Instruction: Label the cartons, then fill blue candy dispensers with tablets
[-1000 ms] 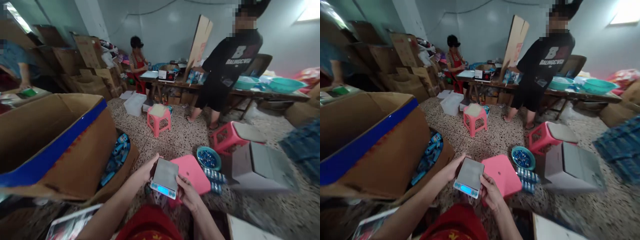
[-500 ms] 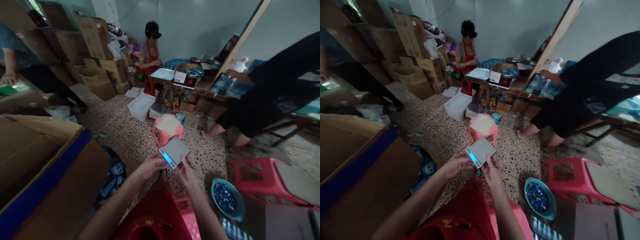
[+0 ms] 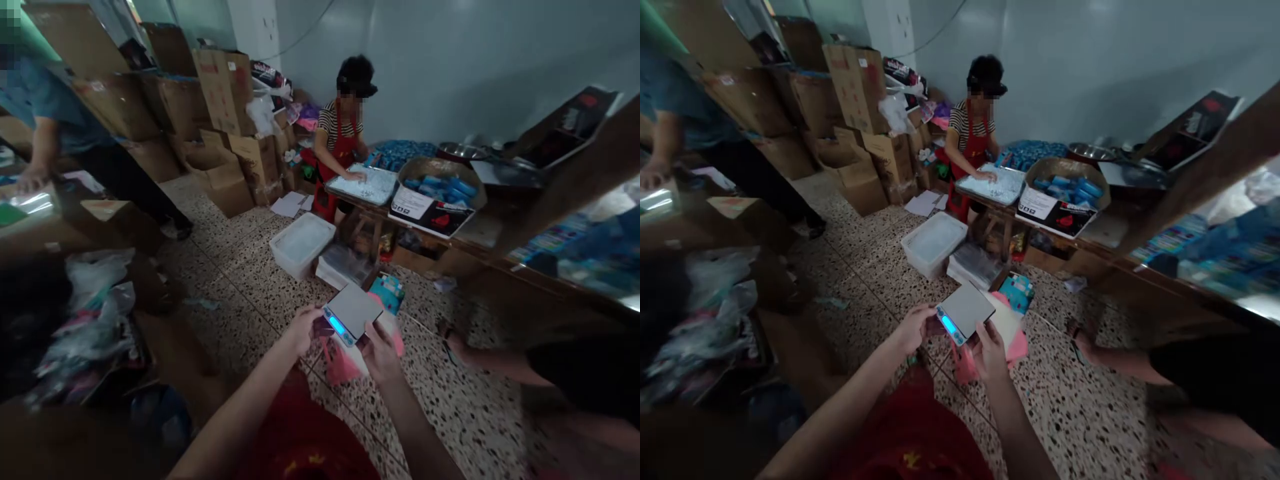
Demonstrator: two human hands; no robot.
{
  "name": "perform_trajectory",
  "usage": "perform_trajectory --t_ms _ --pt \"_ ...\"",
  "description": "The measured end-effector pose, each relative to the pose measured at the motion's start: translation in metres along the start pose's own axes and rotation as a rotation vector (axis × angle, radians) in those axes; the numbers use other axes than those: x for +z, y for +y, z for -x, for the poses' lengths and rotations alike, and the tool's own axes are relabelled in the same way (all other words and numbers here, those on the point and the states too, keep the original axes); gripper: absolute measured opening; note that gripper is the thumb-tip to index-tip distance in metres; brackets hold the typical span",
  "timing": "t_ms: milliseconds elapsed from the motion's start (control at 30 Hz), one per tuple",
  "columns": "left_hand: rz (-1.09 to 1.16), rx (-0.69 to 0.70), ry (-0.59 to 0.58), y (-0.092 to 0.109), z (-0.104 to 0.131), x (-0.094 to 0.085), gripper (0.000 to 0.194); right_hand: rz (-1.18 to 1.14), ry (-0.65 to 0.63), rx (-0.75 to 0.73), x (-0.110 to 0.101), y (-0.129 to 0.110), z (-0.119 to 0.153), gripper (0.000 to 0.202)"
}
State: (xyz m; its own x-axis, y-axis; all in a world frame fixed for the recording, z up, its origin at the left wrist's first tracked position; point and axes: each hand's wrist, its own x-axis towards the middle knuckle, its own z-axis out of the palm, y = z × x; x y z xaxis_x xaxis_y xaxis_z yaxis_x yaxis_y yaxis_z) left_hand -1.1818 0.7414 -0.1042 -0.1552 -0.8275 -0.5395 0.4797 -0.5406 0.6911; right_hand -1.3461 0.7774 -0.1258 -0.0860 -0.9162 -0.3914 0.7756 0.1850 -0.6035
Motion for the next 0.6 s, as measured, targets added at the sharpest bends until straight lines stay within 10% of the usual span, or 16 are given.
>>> perform_trajectory --t_ms 400,600 --pt "-0.225 0.039 -0.069 0.215 -0.273 0.0 0.024 -0.041 0.038 -0.085 0.158 -0.006 -0.294 0.034" --pt "-0.286 -0.005 -0.051 0.296 -0.37 0.01 0.057 -0.068 0.14 -0.132 0.192 -0.047 -0.428 0.031"
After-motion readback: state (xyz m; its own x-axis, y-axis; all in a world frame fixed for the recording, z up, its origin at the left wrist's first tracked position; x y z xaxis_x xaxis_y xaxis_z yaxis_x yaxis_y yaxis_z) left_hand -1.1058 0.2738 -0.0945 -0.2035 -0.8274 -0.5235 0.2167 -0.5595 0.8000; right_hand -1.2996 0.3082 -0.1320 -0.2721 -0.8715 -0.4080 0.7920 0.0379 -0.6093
